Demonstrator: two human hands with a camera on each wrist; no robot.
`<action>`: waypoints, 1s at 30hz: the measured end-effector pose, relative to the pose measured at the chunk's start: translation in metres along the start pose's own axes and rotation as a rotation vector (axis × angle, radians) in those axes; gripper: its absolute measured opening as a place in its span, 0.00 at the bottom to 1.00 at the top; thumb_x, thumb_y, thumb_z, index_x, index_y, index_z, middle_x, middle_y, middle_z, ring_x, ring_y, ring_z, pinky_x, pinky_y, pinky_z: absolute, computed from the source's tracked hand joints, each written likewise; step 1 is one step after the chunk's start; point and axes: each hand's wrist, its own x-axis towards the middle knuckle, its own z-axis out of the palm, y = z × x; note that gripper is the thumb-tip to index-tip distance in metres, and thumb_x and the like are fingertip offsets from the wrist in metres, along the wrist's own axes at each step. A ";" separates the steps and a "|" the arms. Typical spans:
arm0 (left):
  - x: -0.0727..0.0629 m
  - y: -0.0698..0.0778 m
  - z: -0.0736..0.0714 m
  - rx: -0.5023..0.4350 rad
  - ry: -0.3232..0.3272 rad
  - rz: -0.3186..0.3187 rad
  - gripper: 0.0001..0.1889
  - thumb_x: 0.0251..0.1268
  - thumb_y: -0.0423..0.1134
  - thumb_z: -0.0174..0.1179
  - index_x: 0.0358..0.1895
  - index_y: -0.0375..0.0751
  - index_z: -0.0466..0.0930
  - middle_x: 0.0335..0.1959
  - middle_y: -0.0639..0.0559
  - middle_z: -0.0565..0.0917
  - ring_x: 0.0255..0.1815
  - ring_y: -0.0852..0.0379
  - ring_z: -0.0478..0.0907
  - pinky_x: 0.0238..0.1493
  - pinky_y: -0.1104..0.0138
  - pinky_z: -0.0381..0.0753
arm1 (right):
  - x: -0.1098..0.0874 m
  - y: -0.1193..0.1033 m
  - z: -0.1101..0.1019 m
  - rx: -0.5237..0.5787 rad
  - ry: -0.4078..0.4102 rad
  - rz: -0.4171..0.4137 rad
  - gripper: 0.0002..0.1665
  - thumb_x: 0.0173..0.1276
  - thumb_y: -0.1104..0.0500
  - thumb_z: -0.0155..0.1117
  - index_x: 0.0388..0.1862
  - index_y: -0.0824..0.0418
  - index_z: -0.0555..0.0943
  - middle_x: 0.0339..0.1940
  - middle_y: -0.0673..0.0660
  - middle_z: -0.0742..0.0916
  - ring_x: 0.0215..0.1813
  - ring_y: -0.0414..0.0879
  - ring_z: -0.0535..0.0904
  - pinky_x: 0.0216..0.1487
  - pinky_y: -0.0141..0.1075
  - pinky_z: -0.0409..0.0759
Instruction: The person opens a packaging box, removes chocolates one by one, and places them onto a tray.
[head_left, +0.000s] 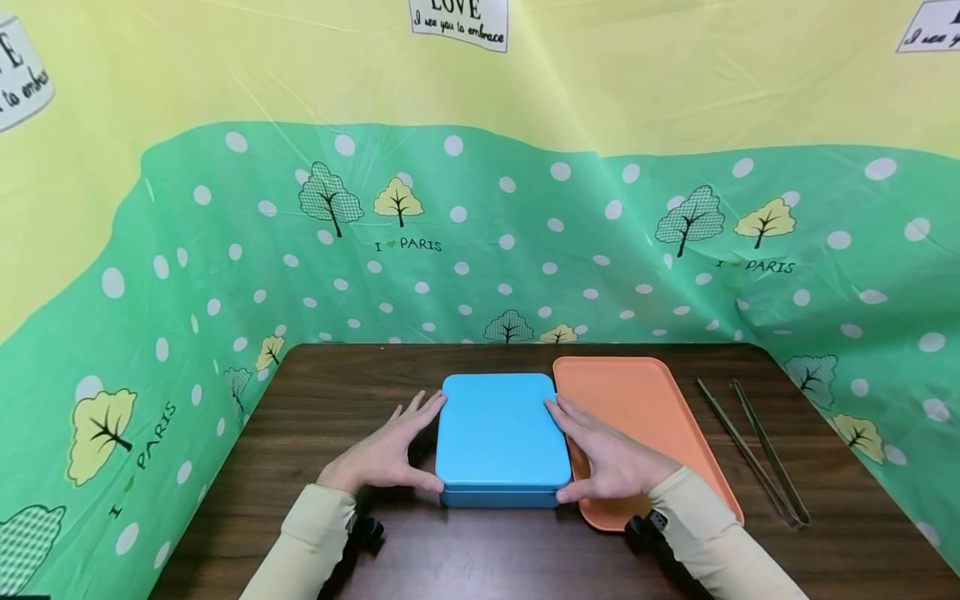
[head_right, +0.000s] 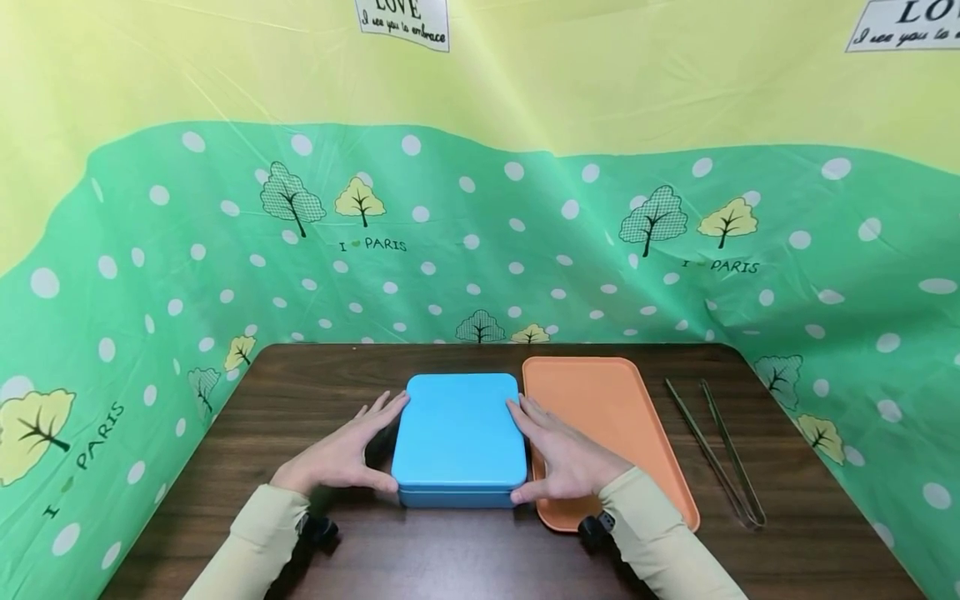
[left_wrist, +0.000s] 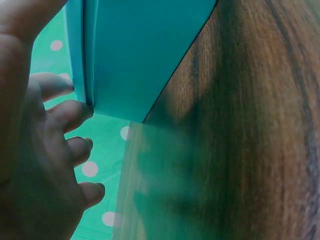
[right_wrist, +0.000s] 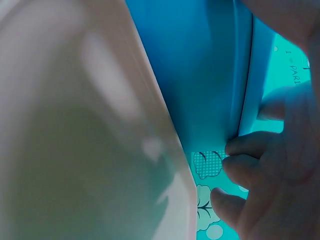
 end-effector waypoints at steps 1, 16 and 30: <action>0.000 0.000 0.000 -0.002 0.006 0.005 0.68 0.52 0.71 0.74 0.88 0.54 0.38 0.88 0.56 0.42 0.88 0.40 0.33 0.81 0.36 0.37 | 0.000 -0.001 -0.001 0.005 0.001 -0.001 0.78 0.56 0.20 0.70 0.89 0.55 0.42 0.89 0.59 0.48 0.87 0.58 0.47 0.76 0.59 0.66; -0.003 0.015 -0.014 -0.018 0.102 0.074 0.66 0.51 0.66 0.78 0.88 0.58 0.43 0.88 0.60 0.43 0.88 0.49 0.31 0.80 0.35 0.38 | -0.007 -0.015 -0.018 -0.012 0.085 -0.016 0.74 0.58 0.39 0.83 0.90 0.49 0.42 0.88 0.64 0.50 0.67 0.59 0.81 0.55 0.46 0.84; 0.000 0.030 -0.018 -0.018 0.228 0.166 0.63 0.49 0.51 0.85 0.87 0.54 0.52 0.87 0.54 0.55 0.88 0.46 0.42 0.77 0.32 0.53 | -0.003 -0.028 -0.022 -0.196 0.384 -0.133 0.40 0.73 0.69 0.63 0.82 0.62 0.65 0.75 0.70 0.74 0.68 0.61 0.80 0.45 0.41 0.82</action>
